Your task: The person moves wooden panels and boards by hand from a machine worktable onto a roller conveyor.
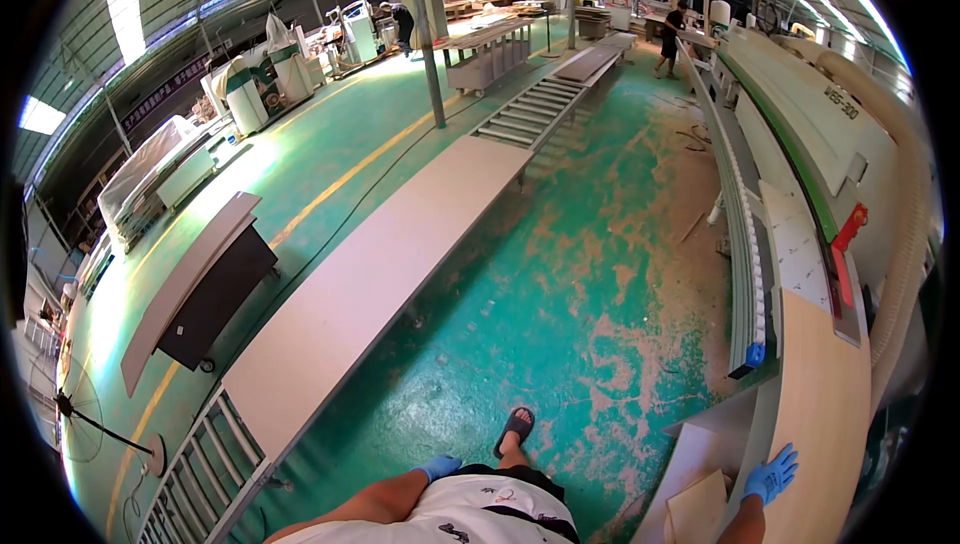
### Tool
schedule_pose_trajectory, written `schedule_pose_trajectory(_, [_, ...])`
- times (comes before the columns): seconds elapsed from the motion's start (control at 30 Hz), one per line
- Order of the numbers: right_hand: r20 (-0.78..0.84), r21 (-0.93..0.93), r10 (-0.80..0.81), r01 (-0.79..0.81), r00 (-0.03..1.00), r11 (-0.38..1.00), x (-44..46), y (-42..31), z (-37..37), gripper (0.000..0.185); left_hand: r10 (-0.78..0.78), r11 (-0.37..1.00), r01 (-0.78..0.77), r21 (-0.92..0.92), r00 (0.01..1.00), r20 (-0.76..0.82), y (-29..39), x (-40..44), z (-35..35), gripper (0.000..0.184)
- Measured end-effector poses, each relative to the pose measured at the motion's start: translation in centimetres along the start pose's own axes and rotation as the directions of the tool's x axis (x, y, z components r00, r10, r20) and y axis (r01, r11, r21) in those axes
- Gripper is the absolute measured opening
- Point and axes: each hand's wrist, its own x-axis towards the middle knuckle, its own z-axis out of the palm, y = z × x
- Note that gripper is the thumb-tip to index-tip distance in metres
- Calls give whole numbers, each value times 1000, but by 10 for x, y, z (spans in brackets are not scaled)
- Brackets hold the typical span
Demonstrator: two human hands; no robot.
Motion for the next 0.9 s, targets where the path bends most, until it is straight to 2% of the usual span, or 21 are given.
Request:
schedule_pose_trajectory(0.1, [13,-1,6,-6,1000,1000,-2,-1,-4,72,41,998,-42,56,999,18,0,1,-2,49])
schedule_pose_trajectory(0.73, [21,1,2,-2,1000,1000,-3,-2,-5,71,-21,1000,21,-10,1000,-16,-3,3,0,45])
schedule_pose_trajectory(0.9, [3,-2,-3,3,1000,1000,-3,-1,-2,73,24,999,-23,42,1000,-15,0,-5,-3,46])
